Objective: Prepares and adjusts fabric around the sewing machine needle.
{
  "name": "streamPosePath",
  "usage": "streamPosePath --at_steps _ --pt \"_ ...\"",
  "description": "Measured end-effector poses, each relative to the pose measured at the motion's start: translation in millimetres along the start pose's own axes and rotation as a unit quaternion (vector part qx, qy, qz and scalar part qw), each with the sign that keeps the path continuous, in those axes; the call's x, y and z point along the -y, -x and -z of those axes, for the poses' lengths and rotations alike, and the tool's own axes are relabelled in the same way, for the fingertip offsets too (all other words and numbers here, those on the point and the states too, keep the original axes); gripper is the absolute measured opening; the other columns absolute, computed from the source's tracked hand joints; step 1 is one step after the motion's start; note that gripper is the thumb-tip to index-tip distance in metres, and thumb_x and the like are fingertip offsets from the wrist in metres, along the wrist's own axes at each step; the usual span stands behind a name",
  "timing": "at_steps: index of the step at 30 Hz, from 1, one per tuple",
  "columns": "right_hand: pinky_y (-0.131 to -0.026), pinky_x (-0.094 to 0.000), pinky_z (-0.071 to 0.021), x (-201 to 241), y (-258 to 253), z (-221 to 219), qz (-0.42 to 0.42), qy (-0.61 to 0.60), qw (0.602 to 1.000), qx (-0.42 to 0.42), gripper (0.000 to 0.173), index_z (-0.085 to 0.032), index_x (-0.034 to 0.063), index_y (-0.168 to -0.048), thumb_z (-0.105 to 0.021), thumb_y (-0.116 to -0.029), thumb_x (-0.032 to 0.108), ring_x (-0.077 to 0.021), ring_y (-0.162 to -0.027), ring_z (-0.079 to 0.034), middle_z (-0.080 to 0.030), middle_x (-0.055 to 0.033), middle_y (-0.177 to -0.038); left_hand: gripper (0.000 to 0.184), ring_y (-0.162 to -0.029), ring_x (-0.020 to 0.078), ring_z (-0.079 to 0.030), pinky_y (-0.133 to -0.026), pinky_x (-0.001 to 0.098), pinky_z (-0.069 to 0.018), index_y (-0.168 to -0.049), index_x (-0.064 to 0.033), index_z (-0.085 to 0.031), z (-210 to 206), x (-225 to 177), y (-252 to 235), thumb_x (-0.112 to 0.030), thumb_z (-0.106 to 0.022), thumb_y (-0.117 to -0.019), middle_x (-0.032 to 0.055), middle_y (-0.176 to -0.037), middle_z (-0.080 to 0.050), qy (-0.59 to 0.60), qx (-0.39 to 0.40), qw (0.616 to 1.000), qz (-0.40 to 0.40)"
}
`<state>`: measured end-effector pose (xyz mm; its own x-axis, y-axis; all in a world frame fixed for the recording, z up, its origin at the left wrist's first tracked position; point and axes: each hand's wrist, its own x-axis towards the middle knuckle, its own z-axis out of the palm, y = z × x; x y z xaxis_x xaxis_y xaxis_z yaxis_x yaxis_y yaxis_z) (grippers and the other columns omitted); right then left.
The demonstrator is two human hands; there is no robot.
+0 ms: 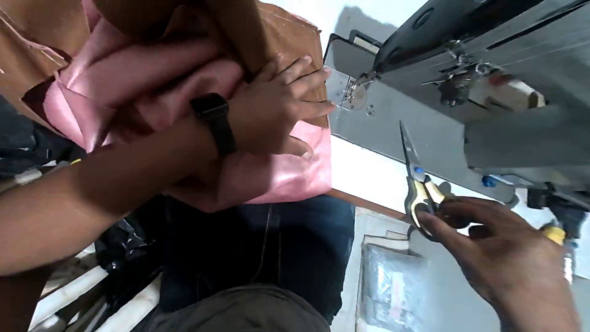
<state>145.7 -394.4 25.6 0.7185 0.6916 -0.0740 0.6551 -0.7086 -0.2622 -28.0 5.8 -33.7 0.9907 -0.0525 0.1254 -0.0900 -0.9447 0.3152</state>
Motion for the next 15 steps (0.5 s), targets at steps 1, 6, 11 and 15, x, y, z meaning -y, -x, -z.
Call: streamPosePath --at_steps 1,6,11,15 --pt "-0.065 -0.0444 -0.0571 0 0 -1 0.006 0.002 1.0 -0.014 0.041 -0.071 0.0104 -0.102 -0.078 -0.0836 0.046 -0.0221 -0.083 -0.067 -0.069 -0.0099 -0.11 0.081 -0.157 0.039 -0.016 -0.123 0.0693 -0.0107 -0.153 -0.0392 -0.048 0 1 -1 -0.083 -0.048 -0.0852 0.0076 -0.171 -0.024 -0.002 -0.001 1.0 -0.002" --pt "-0.063 -0.0351 -0.0563 6 4 -6 0.043 -0.04 0.997 -0.047 0.04 -0.072 0.0065 -0.102 -0.077 -0.0856 0.043 -0.0165 -0.08 -0.065 -0.068 -0.0123 -0.112 0.065 -0.148 0.035 -0.036 -0.114 0.065 -0.0291 -0.139 -0.0389 -0.064 7 6 -8 -0.077 -0.054 -0.0861 0.0026 -0.158 -0.046 0.013 -0.034 0.999 -0.025" --pt "-0.071 -0.0377 -0.0619 3 2 -18 0.019 -0.029 0.997 -0.063 0.034 -0.075 0.0108 -0.101 -0.072 -0.0913 0.043 -0.018 -0.092 -0.071 -0.067 -0.0109 -0.127 0.019 -0.114 0.0199 -0.059 -0.094 0.0447 -0.0485 -0.108 -0.0292 -0.077 -10 26 -37 -0.037 -0.064 -0.0957 -0.0041 -0.115 -0.068 0.057 -0.101 0.979 -0.167" --pt "-0.084 -0.0472 -0.0581 5 2 -23 -0.001 0.004 0.997 -0.083 0.037 -0.076 0.0109 -0.109 -0.069 -0.0933 0.044 -0.0267 -0.112 -0.065 -0.06 -0.0126 -0.14 0.018 -0.1 0.0143 -0.062 -0.085 0.0368 -0.0511 -0.097 -0.0278 -0.074 -70 60 -71 -0.032 -0.057 -0.0974 -0.0071 -0.098 -0.067 0.066 -0.175 0.955 -0.231"
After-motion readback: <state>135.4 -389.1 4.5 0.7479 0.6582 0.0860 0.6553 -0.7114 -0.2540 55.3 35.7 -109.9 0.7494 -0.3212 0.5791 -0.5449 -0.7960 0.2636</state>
